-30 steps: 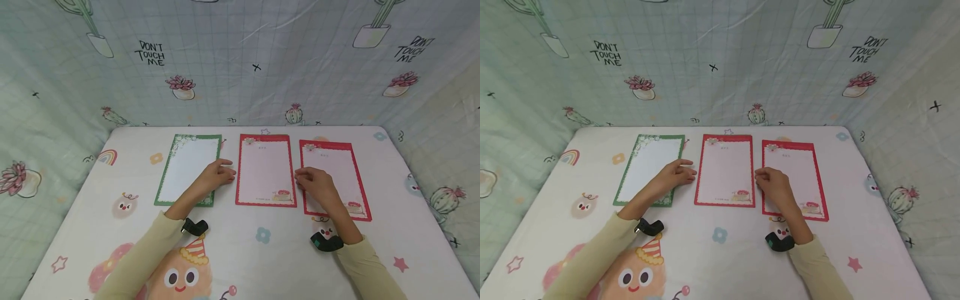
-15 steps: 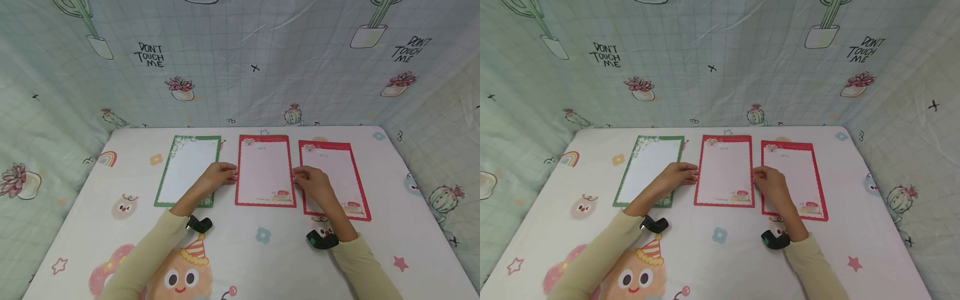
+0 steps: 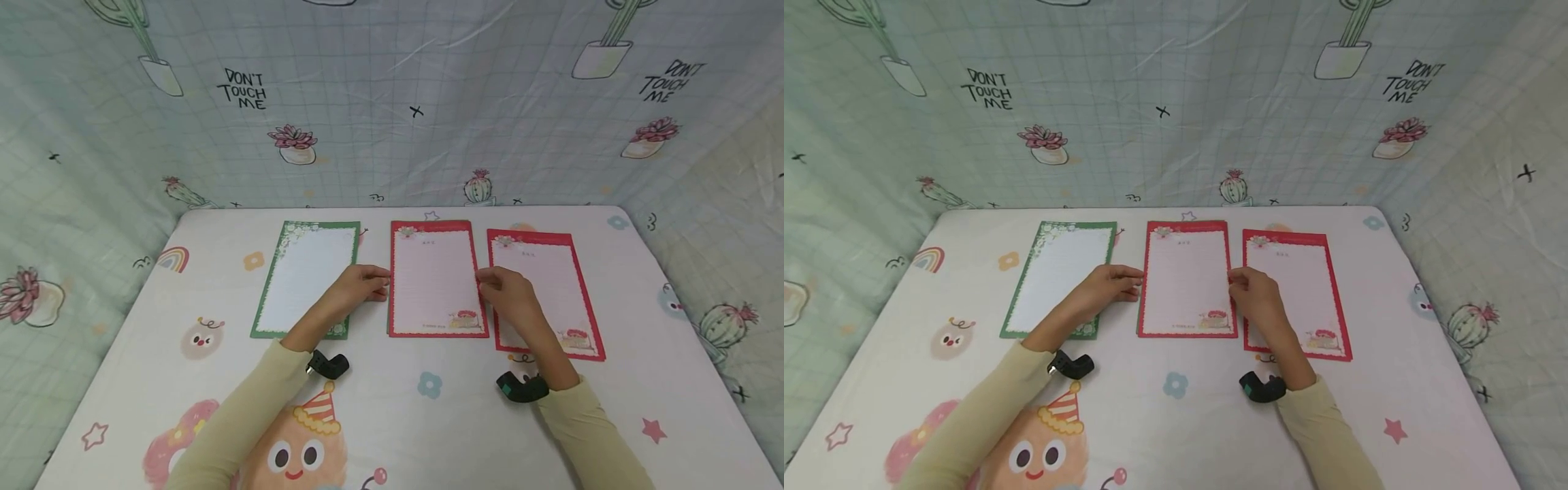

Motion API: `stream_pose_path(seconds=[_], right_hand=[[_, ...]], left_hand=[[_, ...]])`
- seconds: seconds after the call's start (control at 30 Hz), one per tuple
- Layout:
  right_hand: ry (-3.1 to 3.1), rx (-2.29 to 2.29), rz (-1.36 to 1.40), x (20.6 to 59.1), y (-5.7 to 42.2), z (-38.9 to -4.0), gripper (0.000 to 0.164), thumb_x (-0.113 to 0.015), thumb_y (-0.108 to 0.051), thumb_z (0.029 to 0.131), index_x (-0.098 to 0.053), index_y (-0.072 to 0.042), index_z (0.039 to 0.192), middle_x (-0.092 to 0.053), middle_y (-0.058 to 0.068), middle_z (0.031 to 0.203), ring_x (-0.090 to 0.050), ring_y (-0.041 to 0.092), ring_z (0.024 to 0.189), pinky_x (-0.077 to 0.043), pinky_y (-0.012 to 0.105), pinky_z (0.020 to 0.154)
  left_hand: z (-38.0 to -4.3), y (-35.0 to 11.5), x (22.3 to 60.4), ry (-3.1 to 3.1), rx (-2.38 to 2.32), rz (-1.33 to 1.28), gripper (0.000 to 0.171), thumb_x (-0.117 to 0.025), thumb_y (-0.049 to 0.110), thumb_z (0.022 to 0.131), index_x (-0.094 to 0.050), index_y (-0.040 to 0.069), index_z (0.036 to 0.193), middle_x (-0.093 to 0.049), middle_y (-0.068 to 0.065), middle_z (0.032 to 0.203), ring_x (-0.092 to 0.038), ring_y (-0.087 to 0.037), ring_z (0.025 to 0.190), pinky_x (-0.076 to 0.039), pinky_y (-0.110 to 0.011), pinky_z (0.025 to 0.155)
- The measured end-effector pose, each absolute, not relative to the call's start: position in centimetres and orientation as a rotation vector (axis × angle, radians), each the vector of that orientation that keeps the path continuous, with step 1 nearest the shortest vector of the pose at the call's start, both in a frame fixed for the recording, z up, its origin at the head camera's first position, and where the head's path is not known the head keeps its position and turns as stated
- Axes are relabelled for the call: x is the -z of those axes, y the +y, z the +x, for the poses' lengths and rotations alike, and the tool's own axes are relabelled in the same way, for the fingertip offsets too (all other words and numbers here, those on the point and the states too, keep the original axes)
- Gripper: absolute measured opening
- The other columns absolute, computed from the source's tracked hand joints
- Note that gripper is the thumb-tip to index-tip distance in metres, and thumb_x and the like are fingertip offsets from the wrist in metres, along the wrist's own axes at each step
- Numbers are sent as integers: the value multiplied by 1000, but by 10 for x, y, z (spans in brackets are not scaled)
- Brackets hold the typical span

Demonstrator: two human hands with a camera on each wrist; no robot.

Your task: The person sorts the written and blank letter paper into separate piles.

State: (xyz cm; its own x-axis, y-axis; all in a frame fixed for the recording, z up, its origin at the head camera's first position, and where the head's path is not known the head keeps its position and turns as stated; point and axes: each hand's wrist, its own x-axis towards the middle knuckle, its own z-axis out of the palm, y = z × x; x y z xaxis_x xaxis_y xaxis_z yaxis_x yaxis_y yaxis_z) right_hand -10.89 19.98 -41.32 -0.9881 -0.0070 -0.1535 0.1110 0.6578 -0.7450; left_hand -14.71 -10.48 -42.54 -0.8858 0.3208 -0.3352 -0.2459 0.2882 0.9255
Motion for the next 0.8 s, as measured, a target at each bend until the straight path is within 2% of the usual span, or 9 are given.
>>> stream_pose_path(seconds=[0.17,0.3,0.47,0.8], right_hand=[[2721,1256,88,414,196,-112,45,-64,-18,99,-57,-1,141,-63,21,134,-65,38,115,-59,48,93],[2731,1242,112,415,194,-114,47,-64,-17,98,-56,-2,142,-62,22,136,-63,39,118,-60,49,91],[2726,1235,127,416,194,-114,49,-65,-18,97,-55,-3,144,-60,20,139,-62,38,120,-60,49,90],[2706,1257,108,415,195,-114,45,-62,-16,99,-56,-4,142,-61,20,138,-61,38,120,-60,49,91]], left_hand=[[-148,-105,426,2094,-1644,64,36,-50,10,107,-55,-6,138,-61,-20,129,-69,-19,93,-60,-29,86],[-148,-105,426,2065,-1658,52,37,-49,10,107,-54,-6,140,-59,-21,132,-69,-19,94,-60,-29,87],[-149,-105,426,2064,-1667,51,37,-49,9,107,-53,-8,140,-60,-22,128,-69,-19,91,-60,-29,86],[-149,-106,425,2027,-1695,24,37,-49,7,107,-52,-9,140,-60,-22,125,-70,-20,92,-61,-31,87]])
